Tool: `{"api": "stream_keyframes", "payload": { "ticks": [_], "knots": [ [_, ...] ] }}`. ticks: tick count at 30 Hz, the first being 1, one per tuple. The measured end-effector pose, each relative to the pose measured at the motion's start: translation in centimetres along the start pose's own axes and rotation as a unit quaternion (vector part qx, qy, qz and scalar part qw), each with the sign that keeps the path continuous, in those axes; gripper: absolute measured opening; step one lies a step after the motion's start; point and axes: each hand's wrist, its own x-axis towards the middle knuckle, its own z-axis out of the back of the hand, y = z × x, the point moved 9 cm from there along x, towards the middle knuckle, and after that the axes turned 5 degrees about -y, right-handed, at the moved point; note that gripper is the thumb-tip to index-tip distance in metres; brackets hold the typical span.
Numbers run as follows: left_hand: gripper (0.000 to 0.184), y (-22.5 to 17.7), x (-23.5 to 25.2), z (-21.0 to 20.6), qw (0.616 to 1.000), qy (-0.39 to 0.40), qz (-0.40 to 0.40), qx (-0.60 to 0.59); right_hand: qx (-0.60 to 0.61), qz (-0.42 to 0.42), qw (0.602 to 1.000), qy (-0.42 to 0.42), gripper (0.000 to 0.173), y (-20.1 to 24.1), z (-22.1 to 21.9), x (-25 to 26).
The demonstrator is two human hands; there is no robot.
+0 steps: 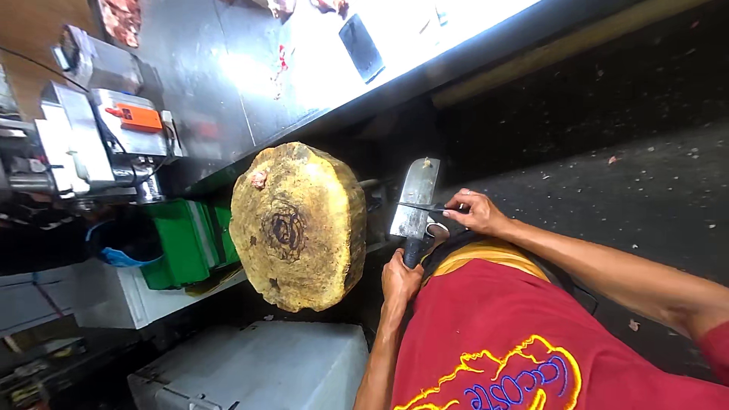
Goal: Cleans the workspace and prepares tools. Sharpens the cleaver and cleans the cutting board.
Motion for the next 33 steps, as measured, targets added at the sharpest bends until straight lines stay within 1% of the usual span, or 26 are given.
{"api": "stream_keyframes", "payload": {
  "ticks": [1, 3, 4, 5, 6, 7, 8, 9, 12, 13, 14, 16, 17, 18, 19, 20, 22, 23, 24, 25, 27, 28, 29, 32, 33],
  "knots": [
    [0.043, 0.1, 0.0, -0.1, 1.0, 0.0, 0.004, -0.001, -0.004, 0.014, 1.0, 0.006, 0.02, -0.2, -0.3, -0.1],
    [0.044, 0.4, 0.1, -0.1, 1.0, -0.006, 0.009, -0.001, 0.001, 0.045, 0.998, 0.048, 0.023, 0.1, -1.6, -1.0],
    [0.045, 0.4, 0.1, 0.0, 1.0, -0.01, 0.009, 0.0, 0.001, 0.038, 0.998, 0.05, 0.024, 0.1, -1.6, -0.9],
    [0.045, 0.3, 0.0, 0.1, 1.0, -0.012, 0.009, 0.0, 0.0, 0.008, 1.0, 0.03, 0.023, -0.2, -0.8, -0.4],
    [0.045, 0.2, -0.1, 0.2, 1.0, -0.013, 0.009, 0.002, -0.005, -0.039, 0.999, -0.005, 0.023, -1.3, 0.3, 0.4],
    [0.045, 0.2, -0.2, 0.1, 1.0, -0.014, 0.008, 0.003, -0.018, -0.068, 0.996, -0.05, 0.024, -3.0, 1.3, 1.5],
    [0.044, 0.4, -0.3, 0.0, 1.0, -0.012, 0.01, 0.006, -0.029, -0.071, 0.994, -0.083, 0.024, -4.3, 1.8, 2.1],
    [0.043, 0.6, -0.5, -0.2, 1.0, -0.01, 0.011, 0.009, -0.03, -0.06, 0.994, -0.085, 0.023, -4.4, 1.5, 1.9],
    [0.044, 0.7, -0.5, -0.3, 1.0, -0.014, 0.002, 0.005, -0.006, -0.014, 1.0, -0.017, 0.023, -1.5, -0.1, 0.6],
    [0.045, 0.8, -0.7, -0.4, 1.0, -0.015, -0.001, 0.005, 0.0, -0.027, 0.999, -0.024, 0.023, -1.9, 0.4, 1.0],
    [0.046, 1.0, -1.0, -0.5, 1.0, -0.013, 0.0, 0.01, -0.001, -0.068, 0.996, -0.05, 0.024, -3.6, 1.4, 1.8],
    [0.047, 1.5, -1.3, -0.9, 1.0, -0.004, 0.008, 0.023, -0.003, -0.164, 0.978, -0.129, 0.029, -8.0, 4.4, 3.6],
    [0.047, 1.9, -1.6, -1.1, 0.999, -0.002, 0.011, 0.03, 0.008, -0.202, 0.966, -0.163, 0.031, -9.3, 5.4, 3.7],
    [0.048, 2.0, -1.6, -1.0, 0.999, -0.004, 0.011, 0.034, 0.025, -0.218, 0.956, -0.192, 0.031, -9.3, 6.0, 3.4],
    [0.048, 1.8, -1.4, -0.8, 0.999, -0.007, 0.009, 0.036, 0.035, -0.208, 0.955, -0.207, 0.03, -8.5, 6.3, 3.2],
    [0.049, 1.6, -1.5, -0.8, 0.999, -0.007, 0.01, 0.038, 0.033, -0.176, 0.964, -0.196, 0.029, -7.1, 5.8, 2.4],
    [0.049, 1.1, -1.4, -1.0, 0.999, -0.009, 0.01, 0.041, 0.013, -0.07, 0.991, -0.11, 0.027, -3.5, 2.6, 0.4],
    [0.05, 0.8, -1.4, -0.8, 0.999, -0.01, 0.01, 0.042, 0.002, -0.015, 0.998, -0.068, 0.028, -2.1, 0.8, -0.4],
    [0.05, 0.5, -1.3, -0.7, 0.999, -0.011, 0.008, 0.043, -0.002, 0.014, 0.999, -0.045, 0.029, -1.4, -0.3, -0.9],
    [0.05, 0.4, -1.4, -0.7, 0.999, -0.011, 0.006, 0.044, 0.001, 0.005, 0.999, -0.051, 0.029, -1.6, -0.5, -0.7],
    [0.049, 0.2, -1.3, -0.6, 0.998, -0.016, 0.002, 0.053, 0.011, -0.085, 0.991, -0.107, 0.027, -4.1, 1.4, 0.9],
    [0.049, 0.3, -1.3, -0.7, 0.998, -0.017, 0.004, 0.056, 0.01, -0.11, 0.985, -0.133, 0.027, -5.3, 2.2, 1.6],
    [0.049, 0.6, -1.4, -0.9, 0.998, -0.016, 0.006, 0.061, 0.009, -0.111, 0.984, -0.136, 0.026, -5.7, 2.2, 1.6],
    [0.049, 0.8, -1.4, -0.7, 0.998, -0.026, 0.0, 0.065, 0.01, -0.043, 0.997, -0.062, 0.027, -3.1, 0.1, 0.4],
    [0.048, 0.9, -1.6, -0.7, 0.998, -0.024, -0.001, 0.062, 0.013, -0.041, 0.997, -0.057, 0.028, -2.7, 0.1, 0.3]
  ]
}}
